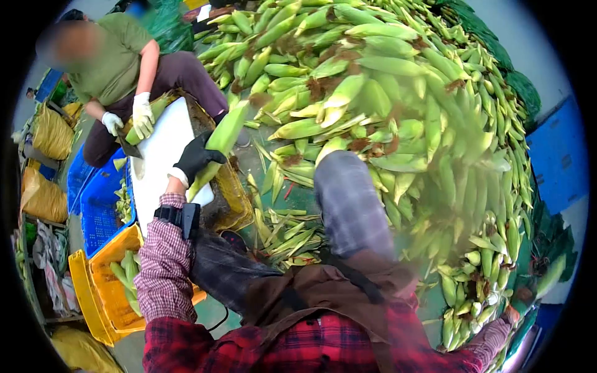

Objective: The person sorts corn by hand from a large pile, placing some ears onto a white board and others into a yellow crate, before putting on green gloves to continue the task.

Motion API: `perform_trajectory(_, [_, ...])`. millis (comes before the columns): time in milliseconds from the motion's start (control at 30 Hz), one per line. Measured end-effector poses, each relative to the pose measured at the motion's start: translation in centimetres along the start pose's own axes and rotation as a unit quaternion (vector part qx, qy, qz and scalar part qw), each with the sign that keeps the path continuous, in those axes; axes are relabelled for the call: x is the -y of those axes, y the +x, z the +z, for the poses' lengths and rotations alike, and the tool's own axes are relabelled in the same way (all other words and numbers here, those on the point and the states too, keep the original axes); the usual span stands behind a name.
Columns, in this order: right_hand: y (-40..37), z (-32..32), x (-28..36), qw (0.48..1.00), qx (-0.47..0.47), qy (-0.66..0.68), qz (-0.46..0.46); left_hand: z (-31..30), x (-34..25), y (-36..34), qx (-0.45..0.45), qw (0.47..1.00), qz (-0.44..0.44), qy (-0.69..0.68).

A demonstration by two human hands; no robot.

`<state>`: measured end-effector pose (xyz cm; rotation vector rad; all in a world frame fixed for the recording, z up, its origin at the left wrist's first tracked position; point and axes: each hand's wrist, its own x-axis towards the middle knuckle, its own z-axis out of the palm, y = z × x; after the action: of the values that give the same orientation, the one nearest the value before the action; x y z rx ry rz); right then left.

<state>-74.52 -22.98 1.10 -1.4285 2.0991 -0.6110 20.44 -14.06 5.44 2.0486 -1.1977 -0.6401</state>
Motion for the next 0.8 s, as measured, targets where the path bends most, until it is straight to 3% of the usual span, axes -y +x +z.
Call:
perform_trajectory(100, [0.2,1.7,0.5,0.999,0.015,0.049,0.009,0.2,0.0,0.2,0.043,0.991,0.023,-0.126])
perform_trajectory(200, [3.5,5.8,4.5,0.978,0.078,0.190,-0.026,-0.1,-0.7,-0.6,0.002,0.995,0.065,-0.075])
perform_trajectory(267, [5.8,10.8,9.2,0.935,0.155,0.318,-0.023,-0.9,-1.9,-1.4,-0.031,0.996,0.059,0.057])
perform_trajectory(333, [8.3,17.1,15.1,0.873,0.245,0.421,-0.021,-1.4,0.5,-1.1,-0.078,0.968,0.113,0.211])
perform_trajectory(400, [10.7,24.0,21.5,0.823,0.318,0.470,-0.027,-2.2,1.8,-1.6,-0.096,0.947,0.073,0.298])
perform_trajectory(467, [10.0,28.1,29.5,0.879,0.257,0.396,-0.071,-3.0,2.6,-2.4,-0.122,0.937,-0.001,0.328])
perform_trajectory(533, [14.1,33.4,33.6,0.884,0.269,0.368,-0.101,-3.9,2.9,-3.5,-0.164,0.914,-0.032,0.371])
perform_trajectory(600, [18.0,38.9,36.7,0.957,0.162,0.183,-0.155,-4.5,5.1,-4.4,-0.254,0.890,0.018,0.379])
perform_trajectory(667, [22.0,44.6,37.6,0.970,0.149,0.124,-0.149,-5.3,6.3,-4.6,-0.303,0.842,0.002,0.446])
perform_trajectory(700, [18.5,41.9,40.5,0.984,0.124,0.011,-0.125,-5.6,6.2,-4.8,-0.326,0.818,-0.011,0.474])
perform_trajectory(767, [17.3,41.7,40.2,0.971,0.162,0.126,-0.123,-5.7,6.1,-4.5,-0.380,0.780,-0.020,0.497])
perform_trajectory(800, [16.7,41.9,39.6,0.960,0.179,0.182,-0.119,-5.6,6.2,-4.5,-0.364,0.809,-0.001,0.462])
